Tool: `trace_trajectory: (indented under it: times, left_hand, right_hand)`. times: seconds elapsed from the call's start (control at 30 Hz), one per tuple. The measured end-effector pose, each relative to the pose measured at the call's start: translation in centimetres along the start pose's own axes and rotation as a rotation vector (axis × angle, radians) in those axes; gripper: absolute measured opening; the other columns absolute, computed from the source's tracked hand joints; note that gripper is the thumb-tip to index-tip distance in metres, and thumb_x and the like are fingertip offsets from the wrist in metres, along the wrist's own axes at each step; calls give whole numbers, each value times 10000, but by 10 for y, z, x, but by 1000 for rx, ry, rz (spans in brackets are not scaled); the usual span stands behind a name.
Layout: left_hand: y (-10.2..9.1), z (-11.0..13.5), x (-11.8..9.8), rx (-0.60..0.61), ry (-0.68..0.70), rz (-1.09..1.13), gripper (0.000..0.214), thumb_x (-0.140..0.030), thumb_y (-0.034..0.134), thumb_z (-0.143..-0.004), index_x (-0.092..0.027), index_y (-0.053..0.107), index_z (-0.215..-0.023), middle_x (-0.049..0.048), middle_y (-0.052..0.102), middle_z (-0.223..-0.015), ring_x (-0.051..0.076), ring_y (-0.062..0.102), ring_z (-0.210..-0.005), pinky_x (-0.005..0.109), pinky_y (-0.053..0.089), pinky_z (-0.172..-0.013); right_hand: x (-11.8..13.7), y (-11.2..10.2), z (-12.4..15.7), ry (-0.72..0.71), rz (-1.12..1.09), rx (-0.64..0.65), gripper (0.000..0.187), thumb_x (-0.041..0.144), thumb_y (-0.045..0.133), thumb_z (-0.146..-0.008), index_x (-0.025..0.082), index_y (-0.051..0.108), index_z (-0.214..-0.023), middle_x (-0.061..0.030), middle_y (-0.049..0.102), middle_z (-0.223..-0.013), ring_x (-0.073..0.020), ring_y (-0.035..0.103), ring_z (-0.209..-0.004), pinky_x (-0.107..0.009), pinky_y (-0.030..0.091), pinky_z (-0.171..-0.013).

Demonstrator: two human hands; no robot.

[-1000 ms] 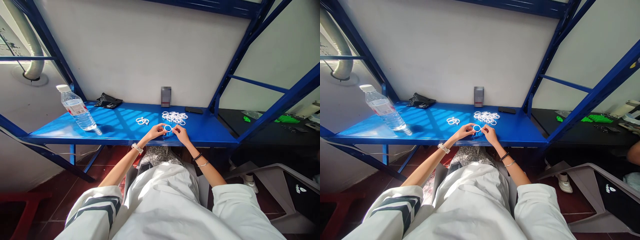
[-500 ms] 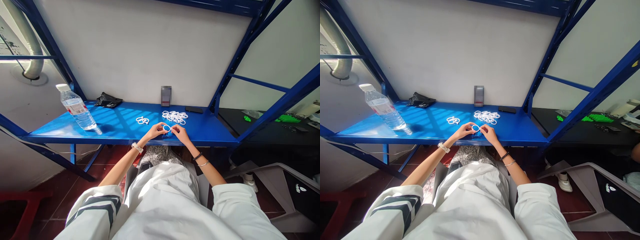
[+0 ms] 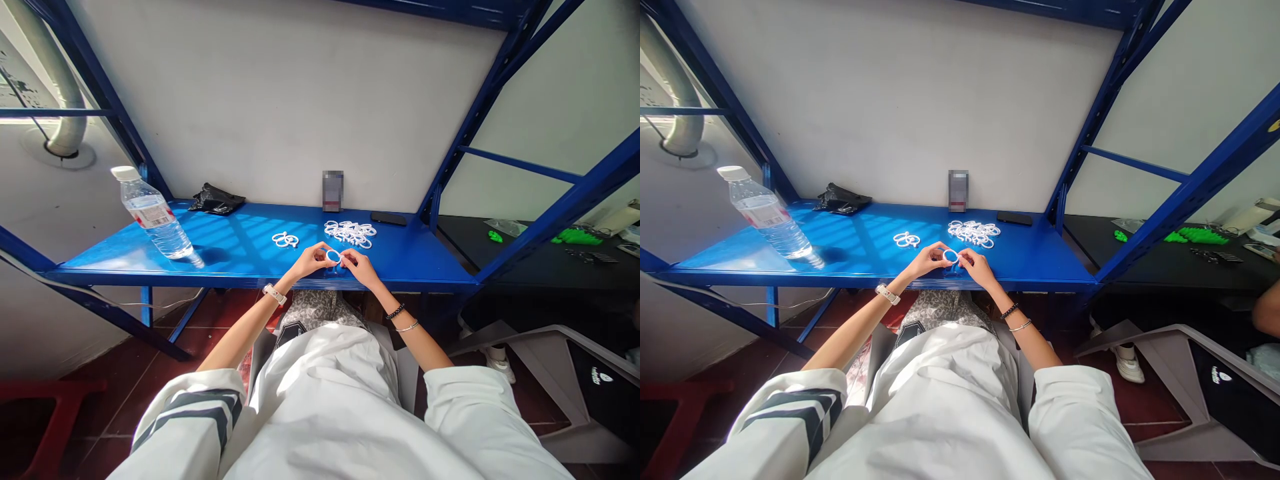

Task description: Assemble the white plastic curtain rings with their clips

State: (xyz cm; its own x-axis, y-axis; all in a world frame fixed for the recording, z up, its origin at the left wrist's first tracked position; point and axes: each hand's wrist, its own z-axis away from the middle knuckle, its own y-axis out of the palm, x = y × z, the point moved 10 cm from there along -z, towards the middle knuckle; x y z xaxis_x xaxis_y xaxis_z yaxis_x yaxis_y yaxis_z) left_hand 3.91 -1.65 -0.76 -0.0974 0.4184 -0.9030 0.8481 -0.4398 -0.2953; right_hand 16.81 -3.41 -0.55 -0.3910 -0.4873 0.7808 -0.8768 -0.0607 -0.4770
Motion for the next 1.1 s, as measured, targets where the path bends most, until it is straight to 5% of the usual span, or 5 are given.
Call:
trace_trajectory:
  times: [0.7,1.1]
  left_hand:
    - [-2,4,-11,-65,10,-240,502,-615,690,-743,-149,584,-896,-12,626,-577,121,539,-533,239,374,-555]
    - [0,1,-2,-39,1,-159,549,-602,671,-763,-156,555,-1062,12,672,-661,145,591,-580,236,407,-548]
  right_hand:
    - [1,2,1,-37,95,27,224,417,490,-941,219,584,-898,-15,688,-753,-189,654,-732,-307,486,-712]
    - [1,-1,1,0,68,-9,283,486,492,-931,221,590,-949,-24,687,-750,-188,656,-710,-313,502,-694]
